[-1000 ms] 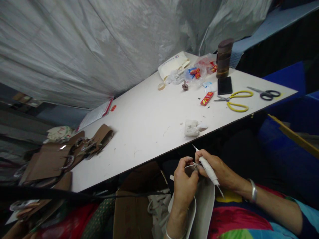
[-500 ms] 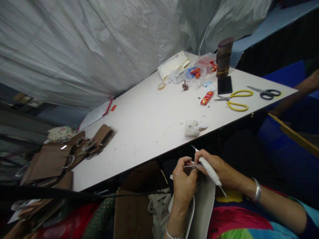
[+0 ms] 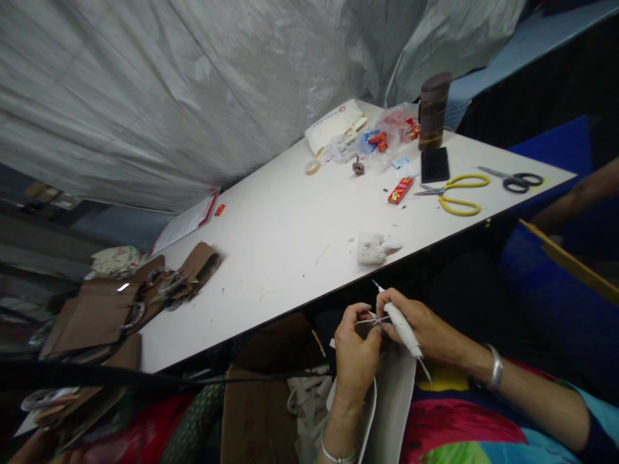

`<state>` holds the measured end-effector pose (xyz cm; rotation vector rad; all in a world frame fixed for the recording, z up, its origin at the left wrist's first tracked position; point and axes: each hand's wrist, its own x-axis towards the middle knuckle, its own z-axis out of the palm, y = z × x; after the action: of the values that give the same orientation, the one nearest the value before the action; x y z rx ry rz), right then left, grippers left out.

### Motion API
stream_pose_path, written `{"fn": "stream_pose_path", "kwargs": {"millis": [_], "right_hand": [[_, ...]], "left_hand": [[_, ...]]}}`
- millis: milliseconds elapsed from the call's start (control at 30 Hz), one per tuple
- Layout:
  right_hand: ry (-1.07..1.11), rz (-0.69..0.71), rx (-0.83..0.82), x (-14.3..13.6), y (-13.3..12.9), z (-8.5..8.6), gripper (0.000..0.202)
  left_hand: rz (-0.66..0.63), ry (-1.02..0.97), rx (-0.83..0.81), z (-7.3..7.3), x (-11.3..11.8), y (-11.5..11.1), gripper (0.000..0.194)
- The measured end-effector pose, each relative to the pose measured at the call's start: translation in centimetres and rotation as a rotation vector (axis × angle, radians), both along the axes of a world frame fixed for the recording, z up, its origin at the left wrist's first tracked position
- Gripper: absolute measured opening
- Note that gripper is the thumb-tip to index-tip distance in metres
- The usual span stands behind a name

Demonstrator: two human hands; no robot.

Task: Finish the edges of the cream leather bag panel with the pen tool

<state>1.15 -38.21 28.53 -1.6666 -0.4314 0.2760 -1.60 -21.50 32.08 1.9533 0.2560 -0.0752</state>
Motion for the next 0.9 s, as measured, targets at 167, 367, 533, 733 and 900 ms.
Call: {"fn": "stream_pose_path", "kwargs": {"millis": [167,367,533,733,900], "right_hand": [[-0.014,-0.021,-0.003,0.0,0.2,-0.4,0.02],[0.001,-0.055,-0.017,-0.1,0.7,-0.6,0.016],[-0.007,-0.188,-0.052,0.2,0.6,-0.6,0.014],[0.075,-0.253,-0.03,0.5,0.5,-1.3,0.02],[0.098,-0.291,-0.023,0.4,0.7,-1.7,0.021]], "left_hand": [[-0.011,0.007,0.0,-0.2,0.0,0.0,0.031],[-0.034,0.018,-0.057,0.0,0.4,0.5,0.028],[0.103,-0.072,-0.227,0.4,0.3,4.3,0.029],[0.28,-0.337,0.029,1.8,-3.2,9.7,0.02],[0.155,-0.585,0.337,2.1,-6.5,11.0,0.014]]}}
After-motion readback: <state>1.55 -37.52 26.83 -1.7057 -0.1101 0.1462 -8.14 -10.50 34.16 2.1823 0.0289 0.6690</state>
